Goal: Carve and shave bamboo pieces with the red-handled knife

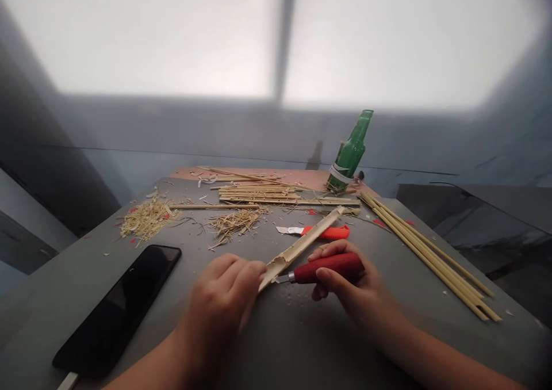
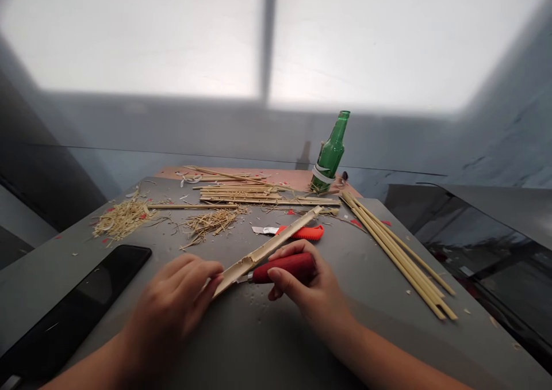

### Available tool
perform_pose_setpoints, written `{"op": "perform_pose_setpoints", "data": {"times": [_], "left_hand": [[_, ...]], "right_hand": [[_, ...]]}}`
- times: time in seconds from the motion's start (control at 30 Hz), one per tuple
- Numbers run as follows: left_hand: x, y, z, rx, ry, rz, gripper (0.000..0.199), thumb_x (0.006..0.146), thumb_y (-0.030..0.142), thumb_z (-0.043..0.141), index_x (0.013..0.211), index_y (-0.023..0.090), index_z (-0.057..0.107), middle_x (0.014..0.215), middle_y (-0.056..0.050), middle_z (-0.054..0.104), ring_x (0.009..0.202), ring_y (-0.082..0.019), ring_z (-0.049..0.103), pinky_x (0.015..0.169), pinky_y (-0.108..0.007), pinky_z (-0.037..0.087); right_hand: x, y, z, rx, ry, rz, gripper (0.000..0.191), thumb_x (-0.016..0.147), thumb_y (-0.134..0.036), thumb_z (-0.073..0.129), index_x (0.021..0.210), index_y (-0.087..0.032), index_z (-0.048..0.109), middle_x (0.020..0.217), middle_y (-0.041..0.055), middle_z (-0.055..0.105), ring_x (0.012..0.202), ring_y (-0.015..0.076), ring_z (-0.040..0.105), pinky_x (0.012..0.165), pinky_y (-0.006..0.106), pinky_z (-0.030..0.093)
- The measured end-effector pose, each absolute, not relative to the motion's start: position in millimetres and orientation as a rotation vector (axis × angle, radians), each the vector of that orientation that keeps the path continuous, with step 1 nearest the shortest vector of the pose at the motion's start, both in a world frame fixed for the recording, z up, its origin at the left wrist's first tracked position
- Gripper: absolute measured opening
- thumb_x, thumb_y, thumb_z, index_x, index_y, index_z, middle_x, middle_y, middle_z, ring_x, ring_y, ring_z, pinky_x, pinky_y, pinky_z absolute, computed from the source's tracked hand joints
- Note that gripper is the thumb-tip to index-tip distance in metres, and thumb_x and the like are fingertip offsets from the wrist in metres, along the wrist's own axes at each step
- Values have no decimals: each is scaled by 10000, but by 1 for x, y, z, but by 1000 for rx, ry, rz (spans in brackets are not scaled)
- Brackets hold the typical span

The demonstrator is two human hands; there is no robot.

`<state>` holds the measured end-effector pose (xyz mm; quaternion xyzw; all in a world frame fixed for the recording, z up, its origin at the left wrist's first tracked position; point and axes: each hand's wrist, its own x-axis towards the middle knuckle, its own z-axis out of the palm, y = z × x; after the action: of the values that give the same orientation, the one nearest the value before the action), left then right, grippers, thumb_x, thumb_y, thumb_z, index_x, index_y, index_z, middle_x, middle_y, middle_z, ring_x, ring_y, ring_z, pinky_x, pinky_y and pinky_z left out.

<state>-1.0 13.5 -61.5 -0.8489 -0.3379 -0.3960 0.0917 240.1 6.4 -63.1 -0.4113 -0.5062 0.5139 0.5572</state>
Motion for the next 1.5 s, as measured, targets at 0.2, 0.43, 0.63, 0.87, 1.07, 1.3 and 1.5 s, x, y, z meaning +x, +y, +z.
{"op": "perform_pose_setpoints", "data": {"times": [0.2,0.43,0.63,0.87,1.07,1.3,1.5], "left_hand": [[-21,30,-57,-2428,-1146,-1162,140,981,131,487,1002,181,616,855,-46,696,764,-214,656,699,-342,534],[-17,27,-48,-2821,-1162,-1149,150,967,195,574,1049,230,694,909,-21,721,835,-188,687,724,-304,574],[-3,20,-51,-2881,-931,-1080,153,967,338,643,1059,246,723,916,-18,748,799,-178,677,691,-287,572],[0,20,-42,-2605,-681,-933,279,1019,183,493,823,186,692,727,-16,703,668,-183,615,619,-319,518],[-19,61,-36,-2482,-763,-773,285,997,131,448,856,161,694,770,-43,712,730,-200,675,698,-349,586],[-32,101,-34,-2445,-1182,-672,491,848,12,474,1285,191,610,1331,-172,643,1331,-366,514,1056,-706,375],[-32,90,-25,-2721,-1282,-421,453,749,-49,445,1028,193,708,1201,-106,704,1105,-262,652,939,-416,535]], "right_hand": [[244,10,-70,-963,-1163,1233,309,762,-393,863,920,-235,649,876,1,739,556,144,686,586,303,601],[243,6,-64,-874,-1133,1283,309,738,-387,879,893,-227,664,908,3,700,558,137,672,560,306,605],[241,3,-62,-820,-1159,1316,313,722,-394,883,881,-243,660,917,2,694,567,147,665,527,305,605],[241,3,-62,-789,-1132,1321,287,735,-353,883,884,-240,665,914,-18,680,560,123,664,533,279,600],[245,7,-66,-805,-1108,1320,279,749,-361,874,892,-234,671,869,-6,723,548,133,665,565,295,599],[246,9,-66,-800,-1077,1285,292,745,-352,881,893,-219,668,838,13,730,540,130,650,562,298,605],[249,11,-71,-826,-1102,1271,304,734,-378,888,893,-223,681,850,14,722,549,128,654,553,285,594]]}}
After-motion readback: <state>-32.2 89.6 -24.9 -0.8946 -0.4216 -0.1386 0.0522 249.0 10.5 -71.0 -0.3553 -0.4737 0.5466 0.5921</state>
